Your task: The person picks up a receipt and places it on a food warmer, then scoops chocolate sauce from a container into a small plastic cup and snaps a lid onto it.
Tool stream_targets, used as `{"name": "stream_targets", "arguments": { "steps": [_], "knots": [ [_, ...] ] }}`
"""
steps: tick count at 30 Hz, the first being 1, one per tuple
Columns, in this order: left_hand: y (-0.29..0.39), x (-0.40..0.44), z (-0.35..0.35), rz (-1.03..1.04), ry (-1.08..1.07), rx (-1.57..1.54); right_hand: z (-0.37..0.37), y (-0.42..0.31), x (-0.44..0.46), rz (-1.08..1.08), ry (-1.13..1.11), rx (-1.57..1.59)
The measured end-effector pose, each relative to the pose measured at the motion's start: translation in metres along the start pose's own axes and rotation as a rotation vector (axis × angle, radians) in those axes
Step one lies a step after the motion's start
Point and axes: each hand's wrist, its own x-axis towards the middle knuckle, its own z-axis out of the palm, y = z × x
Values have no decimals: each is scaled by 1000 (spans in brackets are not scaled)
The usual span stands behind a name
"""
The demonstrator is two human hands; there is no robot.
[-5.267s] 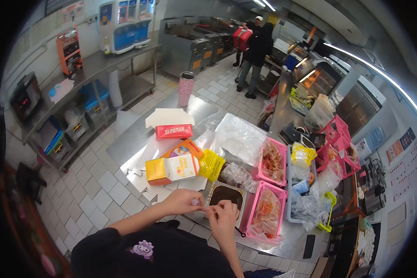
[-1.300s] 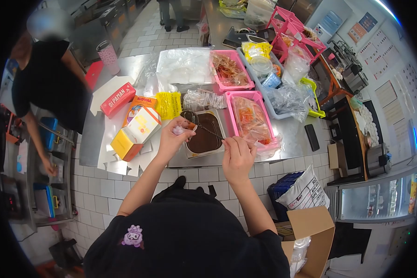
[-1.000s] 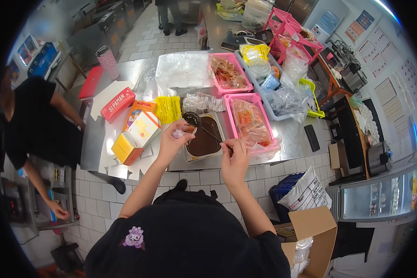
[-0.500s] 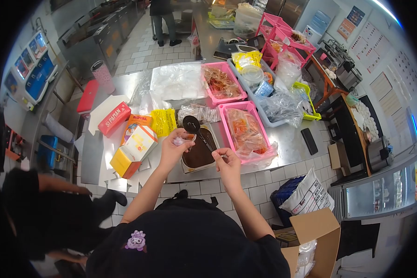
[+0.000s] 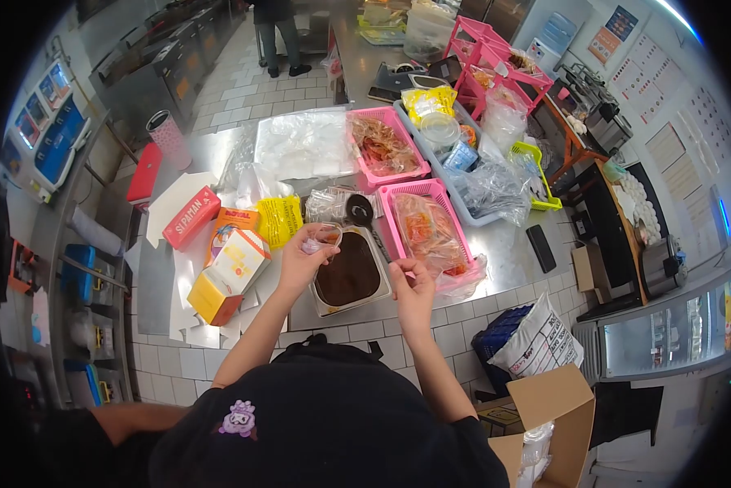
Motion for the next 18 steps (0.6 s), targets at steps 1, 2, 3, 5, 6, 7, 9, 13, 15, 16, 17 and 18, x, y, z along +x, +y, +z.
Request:
{"name": "stream_targets", "arguments": {
  "steps": [1,2,3,5,6,7,9,13,15,16,17,18],
  "knots": [
    [0,2,-3,-4,-3,-2,-11,15,7,-58,31,-147],
    [1,3,-5,5,2,20,-18,30,11,-114,65,-293],
    [3,3,-7,12,5,41,-23,42,10,-109,75,-296],
    [8,4,-9,4,-8,41,-29,59,3,-160,-26,-974],
    [11,5,-9,5,-14,44,-22,57,2,-148,-14,-975],
    [12,6,-10,-6,-29,43,-8,49,0,-326,7,-1056],
    [13,6,-10,43,-75,191,17,28,4,-467,24,-1022],
    [20,7,-5,104,-144,361,55,-11,25,-524,53,-900],
    [20,9,-5,163,-162,413,67,-20,29,-537,49,-958],
    [20,10,-7,158,-183,412,71,-22,30,-517,57,-1001],
    [20,11,-9,182,-197,424,74,-23,31,-497,62,-1045],
    [19,12,-11,207,-209,436,76,-23,32,-486,75,-1049]
  ]
}}
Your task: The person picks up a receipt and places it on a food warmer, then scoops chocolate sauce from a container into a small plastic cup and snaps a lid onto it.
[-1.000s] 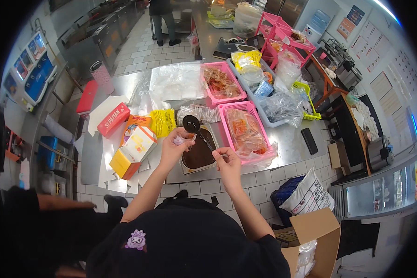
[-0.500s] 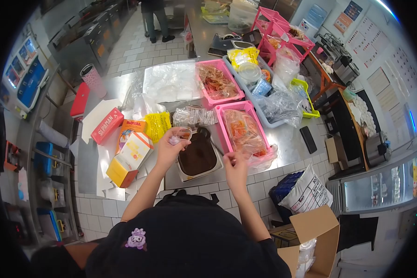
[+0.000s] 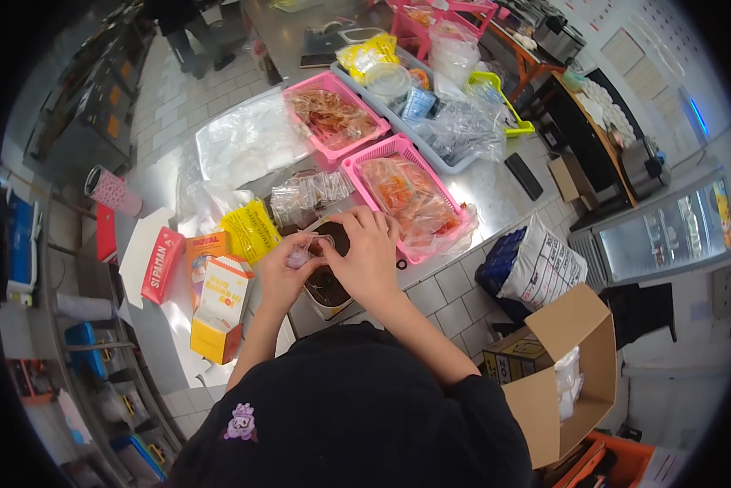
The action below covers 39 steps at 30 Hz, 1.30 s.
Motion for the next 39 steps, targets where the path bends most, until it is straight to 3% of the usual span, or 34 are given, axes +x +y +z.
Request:
{"name": "stream_targets", "arguments": {
  "steps": [5,15,22,26,29,31,34,35,39],
  "knots": [
    [-7,0,-8,-4,-63,-32,1,-7,1,-102,67,-149],
    [-12,0,-14,98,-162,-68,1,-20,-12,6,97,-224],
    [-4,-4,-17,114,-237,25,-9,-26,-13,-101,208,-318],
    [-9,-7,-19,91,-234,-28,-65,-47,2,-187,473,-189],
    [-14,-10,-20,-8,-223,-140,-111,-67,3,-470,708,-52],
    [-16,-9,-19,-21,-224,-298,-133,-78,-3,-577,746,-57],
    [-9,-10,-12,-57,-234,-327,-160,-94,-14,-704,785,-72],
    [-13,-11,-10,15,-226,-284,-165,-97,-12,-722,790,-91],
    [13,-14,4,-44,-293,-375,-170,-103,-9,-831,1079,40]
  ]
}}
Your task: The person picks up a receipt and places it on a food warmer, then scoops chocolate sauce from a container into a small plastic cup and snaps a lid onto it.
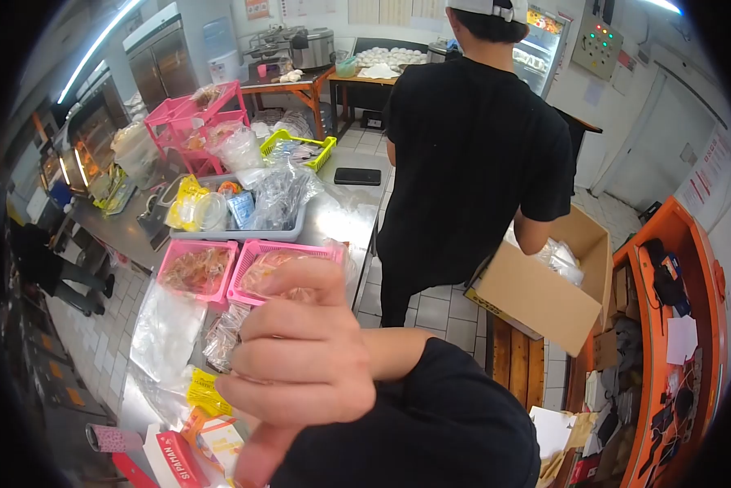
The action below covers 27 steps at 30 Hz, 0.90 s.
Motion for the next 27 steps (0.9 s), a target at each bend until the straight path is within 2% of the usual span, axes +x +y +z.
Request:
{"name": "stream_targets", "arguments": {
  "steps": [2,7,9,10,14,16,17,19,20,21,23,24,27],
  "knots": [
    [2,-1,12,1,-8,-41,-4,-5,7,-18,123,-15],
    [5,-7,36,39,-74,-30,-34,-15,20,63,88,-35],
    [7,-10,46,11,-84,-41,-40,1,23,-148,45,-16],
    [8,-12,50,3,-95,-28,-43,0,21,-145,56,-17],
    [10,-17,65,-2,-93,-34,-61,-5,15,-59,254,-1],
    [12,-21,67,2,-73,-80,-86,4,11,28,-99,103],
    [12,-23,68,0,-78,-57,-86,10,3,38,-78,100],
    [12,-26,65,111,47,-120,-79,23,-25,206,-188,217],
    [18,-29,58,48,77,-12,-74,22,-44,246,-302,238],
    [27,-29,58,67,75,6,-69,19,-63,278,-420,258],
    [42,-32,65,120,200,-22,-62,5,-98,384,-734,317],
    [37,-31,60,190,190,50,-60,7,-109,371,-734,328],
    [35,-33,57,160,242,80,-63,8,-121,438,-849,385]
  ]
}}
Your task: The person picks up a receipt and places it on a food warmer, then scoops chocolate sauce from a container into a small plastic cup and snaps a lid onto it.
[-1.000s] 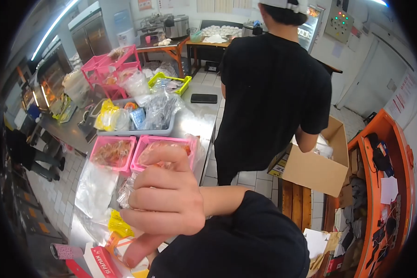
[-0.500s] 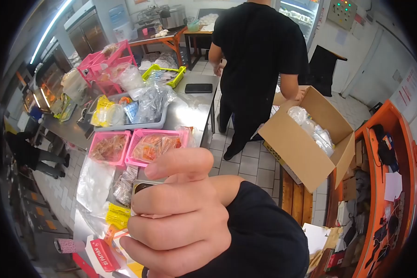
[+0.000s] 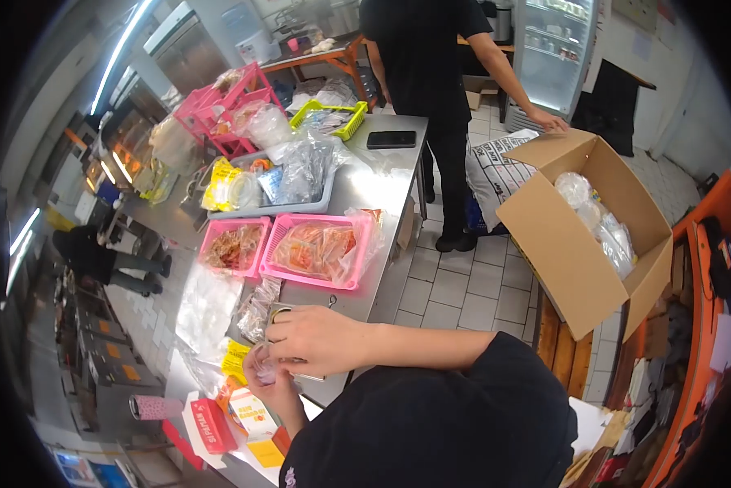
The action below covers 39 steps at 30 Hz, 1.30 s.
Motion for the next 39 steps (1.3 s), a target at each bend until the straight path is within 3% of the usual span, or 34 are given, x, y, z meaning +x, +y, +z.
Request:
{"name": "stream_targets", "arguments": {
  "steps": [2,5,8,10,14,17,21,26,28,30,36,39],
  "knots": [
    [14,-5,7,-22,50,-60,-7,-3,3,124,-144,9],
    [8,-11,3,1,71,-80,-10,-6,4,236,-134,124],
    [12,-19,-7,-143,106,-155,1,1,-2,257,-105,242],
    [19,-20,0,-140,222,-81,3,4,-2,253,-106,298],
    [26,-23,-4,-73,209,-3,7,6,0,215,-38,361],
    [26,-26,-6,-24,214,8,1,-2,9,315,-206,541],
    [31,-27,-11,45,159,196,12,8,8,212,-282,526],
    [33,-28,-7,167,82,393,13,2,14,338,-439,588],
    [29,-30,-10,105,91,384,18,5,13,297,-454,566],
    [34,-26,-11,276,25,571,22,8,11,258,-473,539],
    [31,-30,-15,220,83,604,35,15,-2,221,-449,510],
    [32,-32,-18,185,119,612,33,21,-5,222,-594,405]
  ]
}}
